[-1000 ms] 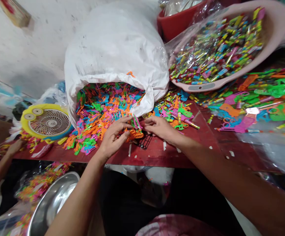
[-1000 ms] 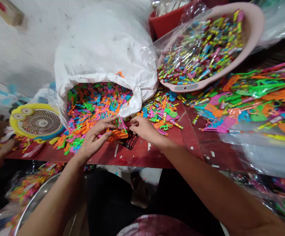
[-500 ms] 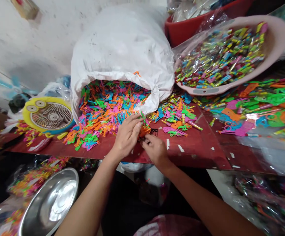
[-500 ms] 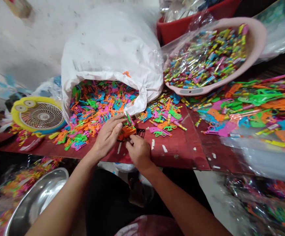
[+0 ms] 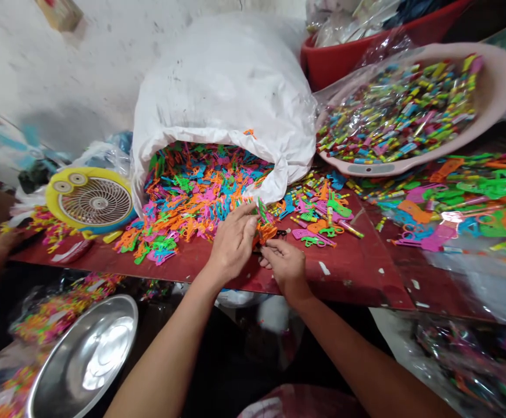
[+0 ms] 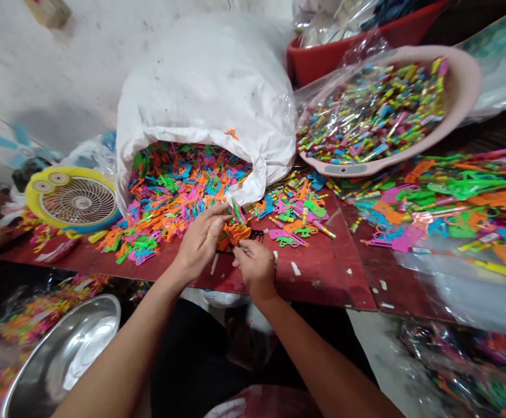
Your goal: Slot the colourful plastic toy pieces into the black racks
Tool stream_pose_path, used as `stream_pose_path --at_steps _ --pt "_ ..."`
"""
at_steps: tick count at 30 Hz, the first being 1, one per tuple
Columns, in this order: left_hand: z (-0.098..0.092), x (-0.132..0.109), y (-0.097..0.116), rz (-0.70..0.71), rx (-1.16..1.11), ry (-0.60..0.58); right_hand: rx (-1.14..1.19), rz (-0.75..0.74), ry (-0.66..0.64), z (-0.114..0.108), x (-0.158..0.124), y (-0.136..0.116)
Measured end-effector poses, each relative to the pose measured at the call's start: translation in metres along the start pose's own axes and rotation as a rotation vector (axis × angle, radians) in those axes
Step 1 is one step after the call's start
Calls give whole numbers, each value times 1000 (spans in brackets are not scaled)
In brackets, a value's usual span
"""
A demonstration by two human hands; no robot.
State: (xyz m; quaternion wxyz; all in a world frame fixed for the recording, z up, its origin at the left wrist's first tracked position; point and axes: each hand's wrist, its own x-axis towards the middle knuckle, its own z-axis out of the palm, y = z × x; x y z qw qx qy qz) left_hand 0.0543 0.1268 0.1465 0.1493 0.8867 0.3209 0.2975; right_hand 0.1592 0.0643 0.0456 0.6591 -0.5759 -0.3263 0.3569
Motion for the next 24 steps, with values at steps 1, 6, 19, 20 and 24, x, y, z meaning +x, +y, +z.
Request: stream_pose_path --at_steps 1,6,19,20,24 --pt "0 0 1 6 17 -9 -34 -21 -1 -1 1 1" --pt "0 1 3 19 61 -33 -237 -174 -13 -6 6 1" --pt "2 8 7 40 170 -75 89 49 40 -4 9 -12" --pt "2 8 7 46 176 -80 101 92 47 -4 9 -12" --pt "2 9 9 37 208 -98 45 38 67 -7 7 -11"
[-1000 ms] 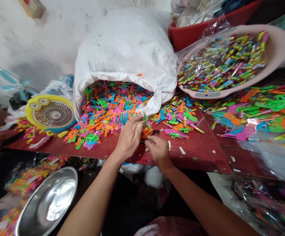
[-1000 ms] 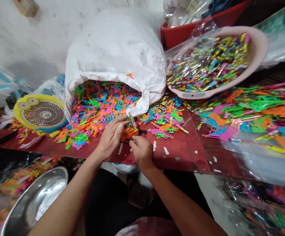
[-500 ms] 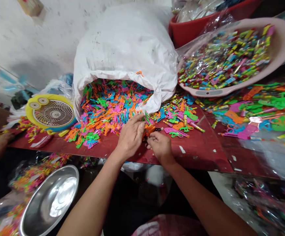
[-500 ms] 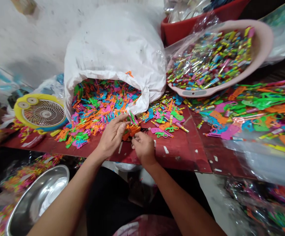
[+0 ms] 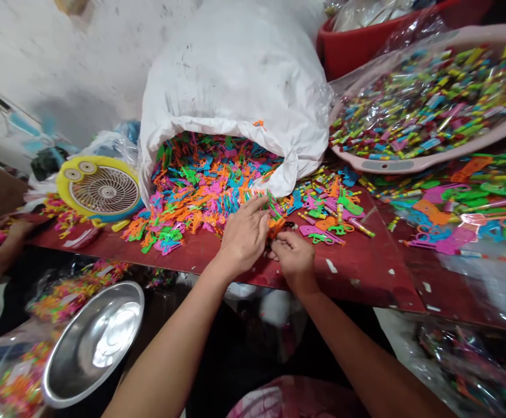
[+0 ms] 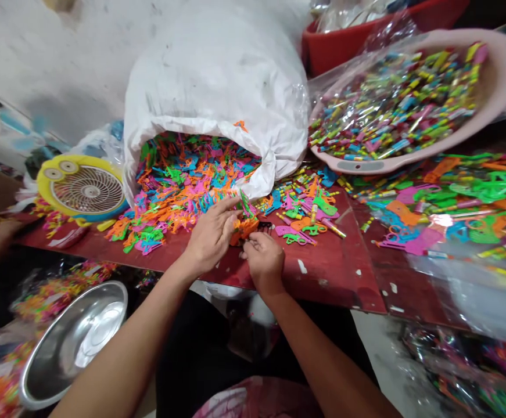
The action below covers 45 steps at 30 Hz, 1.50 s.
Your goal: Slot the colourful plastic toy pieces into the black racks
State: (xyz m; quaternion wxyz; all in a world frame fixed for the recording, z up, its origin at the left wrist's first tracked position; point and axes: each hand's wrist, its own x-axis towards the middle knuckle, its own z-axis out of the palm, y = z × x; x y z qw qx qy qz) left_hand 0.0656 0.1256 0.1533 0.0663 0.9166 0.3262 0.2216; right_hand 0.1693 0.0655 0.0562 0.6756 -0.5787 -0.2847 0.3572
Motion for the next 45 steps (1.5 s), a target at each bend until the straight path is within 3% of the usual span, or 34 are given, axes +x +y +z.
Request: stream_pose_path --at_steps 3,7,9,11,16,19,26,32,35,37,40,45 --pt "0 -1 2 -28 13 4 -20 -47 -32 -3 0 -3" --pt "-1 -2 2 -14 18 -3 66 146 -19 -3 6 -8" --pt "-1 -1 2 -13 25 -6 61 166 -7 -1 6 -8" --pt "-2 1 3 -34 29 -9 7 101 -9 -1 2 -6" --pt "-3 4 6 -71 12 -30 -320 -241 -59 -9 -8 0" --pt "-5 3 7 -62 13 -46 -376 -254 -95 -13 -1 -4" --pt "-10 3 8 -57 28 -73 -40 112 -92 -7 10 -16" --pt "-10 3 7 -83 32 -77 -100 -101 -55 -4 -3 -9" --pt "-9 2 7 -72 41 -79 67 -43 48 -14 10 -34" --pt "-7 2 6 -58 45 -70 164 -135 157 -23 20 -60" --pt "-6 2 6 -23 46 -47 -29 -239 165 -42 33 -86" --pt "-14 1 2 35 -48 -75 -730 -416 276 -100 58 -76"
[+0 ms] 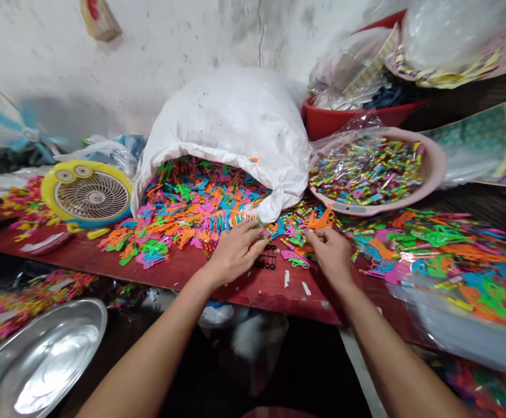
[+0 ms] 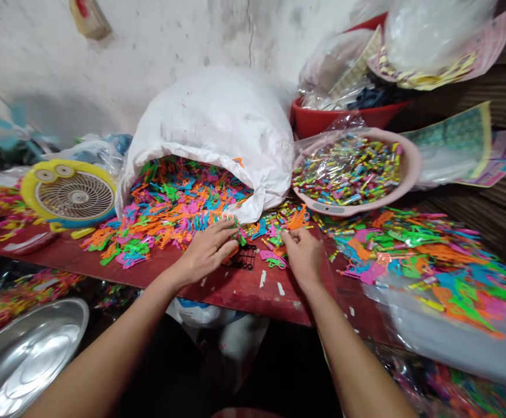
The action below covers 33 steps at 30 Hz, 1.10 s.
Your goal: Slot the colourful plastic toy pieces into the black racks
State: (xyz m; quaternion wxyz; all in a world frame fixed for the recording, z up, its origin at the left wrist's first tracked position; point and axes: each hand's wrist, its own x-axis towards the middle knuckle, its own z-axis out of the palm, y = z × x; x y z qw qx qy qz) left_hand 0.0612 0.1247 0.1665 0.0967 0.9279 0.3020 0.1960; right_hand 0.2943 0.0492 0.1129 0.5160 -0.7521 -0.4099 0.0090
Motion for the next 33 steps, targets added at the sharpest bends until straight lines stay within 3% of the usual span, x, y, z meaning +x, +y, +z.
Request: stream_pose_path --at_steps 3,5,7,8,11,13,16,19,25,29,33 --pt "-11 -7 -4 6 -9 -31 -300 -96 -65 -15 7 23" --pt "-17 -13 -8 51 45 -32 -385 -176 -30 -21 2 21" --pt "-19 -16 -13 78 74 -27 -316 -278 -17 -18 -13 7" --pt "-19 -16 -15 77 69 -26 -219 -319 -65 -12 -23 -2" --pt "-14 -13 -21 58 25 -14 42 -312 -445 19 -54 -29" --pt "-11 -9 -23 59 8 -7 104 -270 -562 43 -69 -39" --pt "-7 -4 -24 48 -2 15 77 -206 -514 71 -80 -41" --pt "-3 -2 -23 13 23 36 -5 -167 -414 84 -83 -37" --pt "4 -1 -18 -22 102 19 -42 -182 -503 87 -80 -36" --pt "3 -2 -18 -23 91 23 -173 -202 -484 85 -81 -38" --pt "3 -16 -17 35 122 160 -197 -214 -507 79 -82 -39"
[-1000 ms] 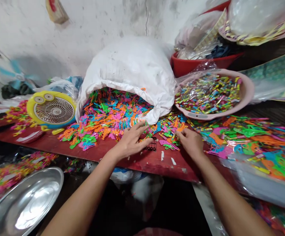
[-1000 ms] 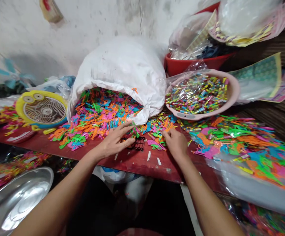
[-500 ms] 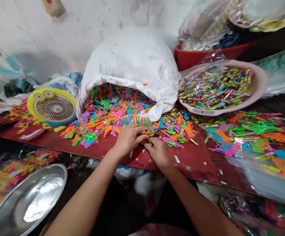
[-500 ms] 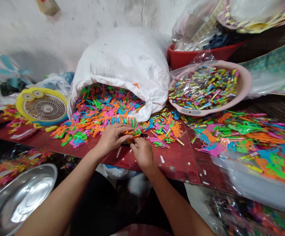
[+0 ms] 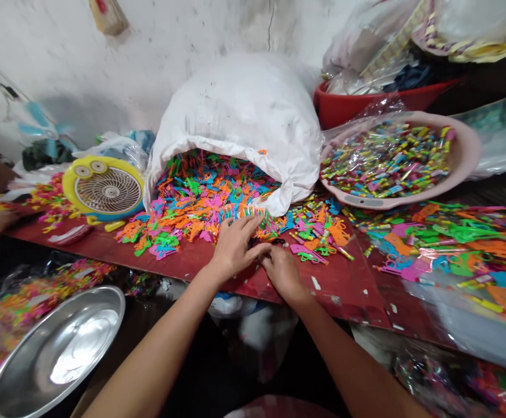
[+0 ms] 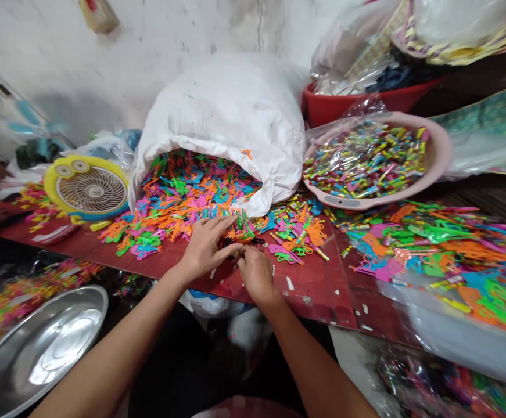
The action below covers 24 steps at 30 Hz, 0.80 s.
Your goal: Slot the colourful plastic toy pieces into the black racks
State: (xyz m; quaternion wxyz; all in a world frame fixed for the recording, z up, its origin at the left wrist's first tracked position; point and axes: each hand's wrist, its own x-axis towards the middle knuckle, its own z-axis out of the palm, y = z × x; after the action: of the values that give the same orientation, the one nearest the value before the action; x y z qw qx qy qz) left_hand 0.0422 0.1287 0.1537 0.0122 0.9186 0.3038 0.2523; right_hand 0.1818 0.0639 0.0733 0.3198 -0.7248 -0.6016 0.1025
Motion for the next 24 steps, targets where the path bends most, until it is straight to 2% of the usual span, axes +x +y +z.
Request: stream_pose_path --at_steps 3,5,6,9,12,14,17,21,24 --pt "12 -27 12 -44 50 281 -25 -17 -64 -7 -6 -1" --pt "32 -50 23 -180 -3 537 -76 8 -94 -11 -13 -5" --pt "44 -61 28 -268 -53 613 -103 21 -105 -12 -16 -8" --pt "78 -83 34 -493 -247 590 -138 30 -157 -11 -26 -20" --pt "95 -92 29 -664 -378 576 -107 4 -204 -5 -35 -32" --pt "96 -93 24 -732 -402 588 -87 -12 -213 -2 -39 -37" --pt "91 -94 20 -763 -385 579 -27 -53 -230 -3 -40 -37" --pt "89 -88 22 -754 -362 511 5 -91 -267 -26 -28 -17" --pt "91 -80 21 -761 -309 469 -75 -59 -114 -45 -12 6"
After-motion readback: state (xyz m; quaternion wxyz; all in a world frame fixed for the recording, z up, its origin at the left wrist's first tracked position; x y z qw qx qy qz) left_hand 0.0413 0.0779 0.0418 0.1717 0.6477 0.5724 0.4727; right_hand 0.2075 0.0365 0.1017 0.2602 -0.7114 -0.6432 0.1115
